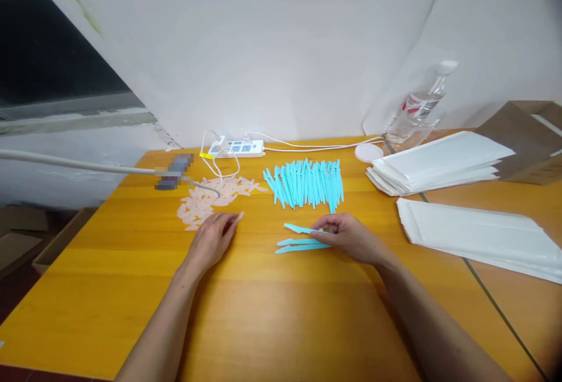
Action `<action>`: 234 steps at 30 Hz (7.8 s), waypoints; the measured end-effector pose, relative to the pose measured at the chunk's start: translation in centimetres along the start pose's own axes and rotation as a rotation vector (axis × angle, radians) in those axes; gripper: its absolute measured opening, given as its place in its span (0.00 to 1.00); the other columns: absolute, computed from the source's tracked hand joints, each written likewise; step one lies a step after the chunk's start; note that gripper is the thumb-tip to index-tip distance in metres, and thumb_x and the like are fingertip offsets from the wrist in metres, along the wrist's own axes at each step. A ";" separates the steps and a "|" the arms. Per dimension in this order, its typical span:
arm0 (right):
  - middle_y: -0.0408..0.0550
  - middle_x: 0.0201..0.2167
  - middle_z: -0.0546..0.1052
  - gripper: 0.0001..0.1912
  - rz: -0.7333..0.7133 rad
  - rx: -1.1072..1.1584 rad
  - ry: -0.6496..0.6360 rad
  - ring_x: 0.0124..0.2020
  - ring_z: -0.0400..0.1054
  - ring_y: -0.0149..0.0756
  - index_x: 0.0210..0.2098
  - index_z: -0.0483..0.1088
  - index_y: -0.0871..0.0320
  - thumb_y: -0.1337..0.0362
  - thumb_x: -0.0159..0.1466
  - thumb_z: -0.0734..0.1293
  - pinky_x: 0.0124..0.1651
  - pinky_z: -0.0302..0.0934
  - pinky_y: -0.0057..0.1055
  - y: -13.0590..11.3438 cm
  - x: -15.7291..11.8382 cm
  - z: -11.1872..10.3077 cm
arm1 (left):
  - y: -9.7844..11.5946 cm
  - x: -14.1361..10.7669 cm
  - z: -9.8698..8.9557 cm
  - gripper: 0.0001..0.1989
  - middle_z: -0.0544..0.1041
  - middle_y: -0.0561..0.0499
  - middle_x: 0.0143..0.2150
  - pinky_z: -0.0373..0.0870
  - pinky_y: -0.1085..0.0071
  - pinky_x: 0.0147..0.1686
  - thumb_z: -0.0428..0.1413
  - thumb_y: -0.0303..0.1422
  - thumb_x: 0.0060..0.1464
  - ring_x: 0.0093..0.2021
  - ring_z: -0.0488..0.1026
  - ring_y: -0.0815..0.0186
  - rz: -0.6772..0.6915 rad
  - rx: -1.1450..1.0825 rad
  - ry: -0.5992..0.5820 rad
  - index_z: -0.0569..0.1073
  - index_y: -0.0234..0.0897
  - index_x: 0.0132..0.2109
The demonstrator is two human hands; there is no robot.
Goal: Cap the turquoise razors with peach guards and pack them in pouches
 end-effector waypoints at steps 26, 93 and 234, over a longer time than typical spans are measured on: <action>0.37 0.21 0.53 0.21 -0.087 -0.157 -0.020 0.22 0.45 0.27 0.25 0.63 0.56 0.47 0.66 0.60 0.23 0.41 0.26 -0.3 1.9 -1.0 | 7.2 2.1 4.3 0.18 0.83 0.47 0.37 0.76 0.68 0.41 0.64 0.46 0.53 0.36 0.79 0.64 -0.405 -1.047 -0.050 0.80 0.35 0.42; 0.42 0.29 0.69 0.17 -0.178 0.034 0.015 0.30 0.59 0.30 0.37 0.70 0.59 0.50 0.65 0.64 0.33 0.54 0.29 0.1 2.5 -0.7 | 2.6 6.3 0.9 0.18 0.78 0.41 0.42 0.70 0.62 0.43 0.45 0.35 0.68 0.41 0.76 0.55 0.036 0.100 -0.135 0.78 0.36 0.51; 0.56 0.35 0.82 0.20 -0.025 -0.725 0.689 0.41 0.76 0.48 0.45 0.79 0.60 0.51 0.66 0.65 0.46 0.63 0.38 -3.0 5.5 -3.2 | 13.2 0.9 5.0 0.18 0.70 0.50 0.66 0.53 0.48 0.67 0.50 0.37 0.69 0.70 0.60 0.54 0.368 -0.263 -0.258 0.72 0.49 0.62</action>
Point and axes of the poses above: each hand's wrist, its own x-axis towards the middle knuckle, its own z-axis out of the palm, y = z × x, the point moved 3 cm from there along x, towards the middle knuckle
